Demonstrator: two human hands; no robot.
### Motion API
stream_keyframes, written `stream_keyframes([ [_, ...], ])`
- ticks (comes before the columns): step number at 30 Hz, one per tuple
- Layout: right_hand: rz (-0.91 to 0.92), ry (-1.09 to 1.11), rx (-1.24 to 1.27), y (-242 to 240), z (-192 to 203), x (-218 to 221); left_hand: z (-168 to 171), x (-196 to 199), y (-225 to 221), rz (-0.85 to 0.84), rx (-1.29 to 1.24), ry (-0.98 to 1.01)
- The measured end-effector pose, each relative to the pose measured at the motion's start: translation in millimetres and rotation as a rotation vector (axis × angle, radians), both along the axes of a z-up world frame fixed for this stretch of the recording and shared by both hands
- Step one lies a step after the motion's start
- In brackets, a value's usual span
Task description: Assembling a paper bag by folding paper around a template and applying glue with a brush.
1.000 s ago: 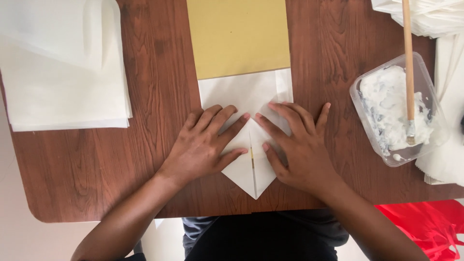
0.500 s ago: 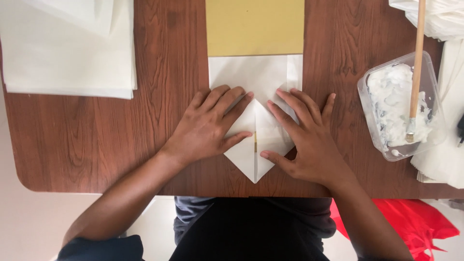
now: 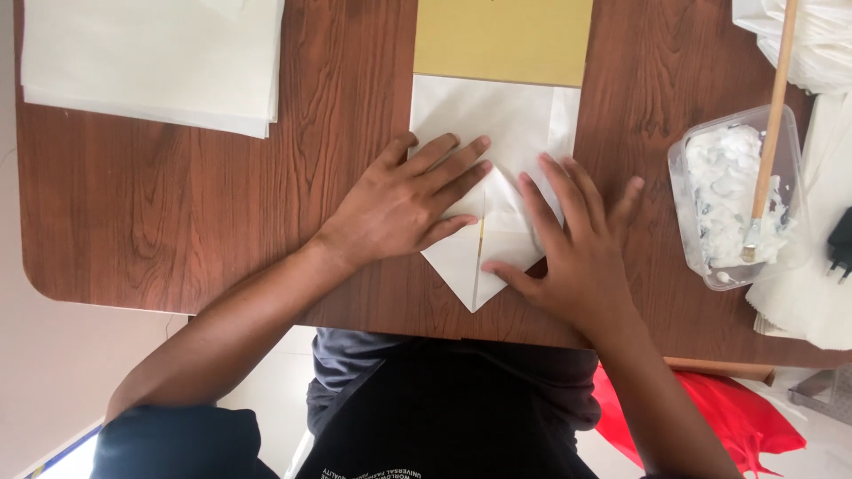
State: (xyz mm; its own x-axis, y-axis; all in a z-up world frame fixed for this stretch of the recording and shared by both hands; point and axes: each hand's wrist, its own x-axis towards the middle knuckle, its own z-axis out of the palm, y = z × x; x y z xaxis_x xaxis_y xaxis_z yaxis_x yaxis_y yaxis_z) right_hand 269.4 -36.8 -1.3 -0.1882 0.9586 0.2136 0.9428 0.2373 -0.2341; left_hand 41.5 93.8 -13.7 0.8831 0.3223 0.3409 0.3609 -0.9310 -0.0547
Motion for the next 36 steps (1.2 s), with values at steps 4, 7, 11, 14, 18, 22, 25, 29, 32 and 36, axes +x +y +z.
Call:
stream_keyframes([
  [4, -0.037, -0.13, 0.057, -30.4, 6.3, -7.3, -2.3, -0.5, -2.1, 0.01, 0.0, -0.005],
  [7, -0.006, -0.095, -0.002, -59.1, 0.6, -15.5, -3.7, -0.2, -1.8, 0.033, 0.032, 0.038],
  [11, 0.076, -0.107, -0.078, -79.8, -2.9, -28.9, 0.9, 0.1, -0.7, 0.027, 0.098, 0.067],
  [14, 0.14, -0.148, -0.054, -88.6, -5.9, -33.7, 1.0, 0.8, -2.6, 0.026, 0.103, 0.092],
  [18, 0.241, -0.122, -0.021, -91.4, -4.0, -36.7, -0.6, 1.2, -2.2, 0.056, 0.115, 0.141],
  [22, 0.291, -0.076, -0.07, -95.8, -5.5, -36.4, -2.3, 1.7, -1.6, 0.046, 0.07, 0.105],
  [25, 0.339, -0.062, -0.051, -94.4, -5.1, -34.3, -1.2, 2.5, -1.8, 0.047, 0.087, 0.105],
  [29, 0.377, -0.034, -0.033, -91.8, -3.2, -31.8, -2.5, 2.6, -2.8, 0.069, 0.027, 0.107],
  [32, 0.428, 0.081, -0.047, -82.0, 4.4, -26.1, -3.4, 1.6, -2.6, 0.069, -0.031, 0.069],
  [36, 0.46, 0.309, -0.106, -69.1, -4.6, -3.5, -2.5, 2.0, -3.0, 0.072, -0.041, 0.001],
])
